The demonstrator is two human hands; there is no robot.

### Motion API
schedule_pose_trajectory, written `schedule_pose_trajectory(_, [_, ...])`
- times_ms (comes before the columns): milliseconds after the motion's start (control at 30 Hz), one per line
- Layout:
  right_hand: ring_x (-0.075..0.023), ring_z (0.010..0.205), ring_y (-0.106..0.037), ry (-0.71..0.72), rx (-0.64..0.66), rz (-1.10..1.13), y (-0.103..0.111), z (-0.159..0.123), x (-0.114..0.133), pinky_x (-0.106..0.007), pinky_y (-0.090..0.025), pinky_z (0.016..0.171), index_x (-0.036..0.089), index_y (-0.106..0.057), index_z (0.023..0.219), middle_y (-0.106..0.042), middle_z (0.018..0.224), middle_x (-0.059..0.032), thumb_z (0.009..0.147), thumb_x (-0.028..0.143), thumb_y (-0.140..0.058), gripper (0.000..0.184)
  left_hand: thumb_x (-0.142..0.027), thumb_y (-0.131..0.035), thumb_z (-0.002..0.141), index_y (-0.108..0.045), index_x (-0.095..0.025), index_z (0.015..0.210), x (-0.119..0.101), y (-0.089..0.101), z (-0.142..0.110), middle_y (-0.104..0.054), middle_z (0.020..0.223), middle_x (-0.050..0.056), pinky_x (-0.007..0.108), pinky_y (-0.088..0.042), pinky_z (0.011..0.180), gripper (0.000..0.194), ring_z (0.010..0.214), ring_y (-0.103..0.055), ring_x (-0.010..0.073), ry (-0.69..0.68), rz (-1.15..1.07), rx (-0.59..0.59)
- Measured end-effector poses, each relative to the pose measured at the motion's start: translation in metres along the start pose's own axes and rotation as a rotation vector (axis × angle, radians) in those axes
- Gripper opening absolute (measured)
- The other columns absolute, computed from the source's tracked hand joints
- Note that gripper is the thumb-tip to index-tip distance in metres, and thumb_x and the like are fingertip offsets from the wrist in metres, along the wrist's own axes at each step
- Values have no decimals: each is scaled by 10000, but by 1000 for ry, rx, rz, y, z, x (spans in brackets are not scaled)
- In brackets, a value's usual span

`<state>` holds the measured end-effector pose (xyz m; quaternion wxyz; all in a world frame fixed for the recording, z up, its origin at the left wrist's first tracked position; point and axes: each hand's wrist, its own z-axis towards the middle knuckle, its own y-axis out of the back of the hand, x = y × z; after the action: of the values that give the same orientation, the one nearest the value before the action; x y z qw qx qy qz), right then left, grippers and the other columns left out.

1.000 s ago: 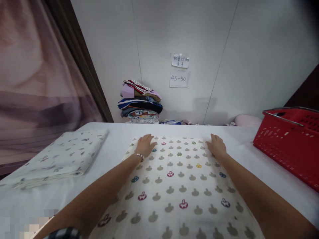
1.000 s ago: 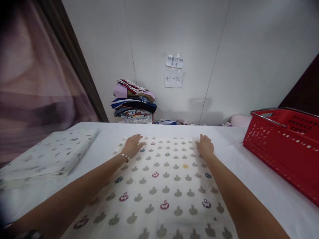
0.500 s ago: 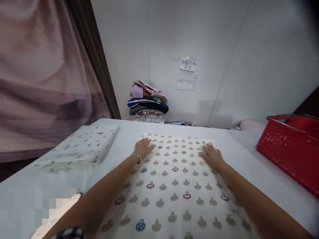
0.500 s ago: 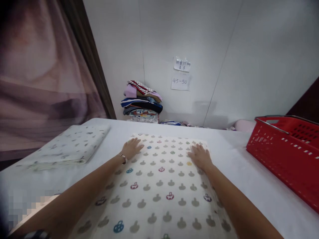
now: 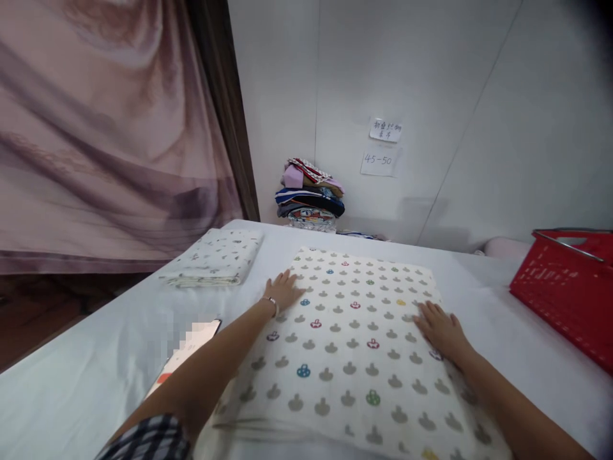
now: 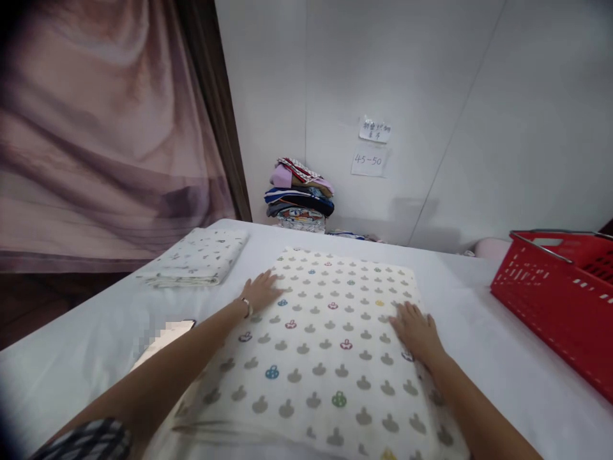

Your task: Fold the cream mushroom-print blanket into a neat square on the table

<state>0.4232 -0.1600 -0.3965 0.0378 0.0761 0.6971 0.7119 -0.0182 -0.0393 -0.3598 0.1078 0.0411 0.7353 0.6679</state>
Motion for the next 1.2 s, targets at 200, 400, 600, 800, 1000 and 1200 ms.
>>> schedule_pose_trajectory(200, [-250,1364,-199,20,44,139,-10,-114,-15,-510,-229,1076,265,-390,1362,-275,1470,-35,849,551,-292,596,-549,-373,848,-363,-270,1370,3,-10,-110,-215,1499,64,539,-164,1075,593,1379,-155,274,-77,-13,-20])
schedule_pose_trajectory(400, [-236,1370,-171,16,-26,258,-4,-185,-19,-464,-244,1088,222,-400,1364,-264,1472,-38,882,511,-277,575,-506,-358,858,-353,-254,1381,8,-15,-179,-274,1477,51,528,-191,1074,580,1379,-167,255,-84,31,-50])
schedule_pose_trajectory(600, [-228,1353,-239,-24,-94,399,8,-221,-12,-443,-209,1108,203,-493,1297,-336,1439,-44,881,475,-335,522,-452,-345,860,-442,-235,1324,-1,-25,-217,-358,1438,62,521,-225,1061,521,1362,-225,255,-99,77,-123])
schedule_pose_trajectory(800, [-203,1167,-510,-323,-313,801,20,-246,-19,-379,-359,1039,202,-621,1120,-585,1231,-52,836,440,-428,418,-451,-386,839,-489,-240,1278,-14,-37,-240,-403,1409,85,523,-185,1077,498,1328,-303,262,-192,71,-280])
schedule_pose_trajectory(1000, [-204,916,-634,-512,-358,990,27,-248,-24,-321,-522,774,146,-618,1059,-674,1043,-86,795,371,-488,371,-423,-406,847,-535,-235,1228,-48,-33,-238,-478,1352,76,523,-201,1074,444,1287,-368,265,-326,-47,-221])
schedule_pose_trajectory(1200, [-110,530,-601,-674,-145,1304,45,-229,-8,-216,-480,452,132,-522,1132,-687,921,-103,778,225,-526,367,-397,-436,865,-590,-227,1146,-156,-19,-228,-550,1279,59,428,-296,1046,363,1189,-471,226,-695,-239,-111])
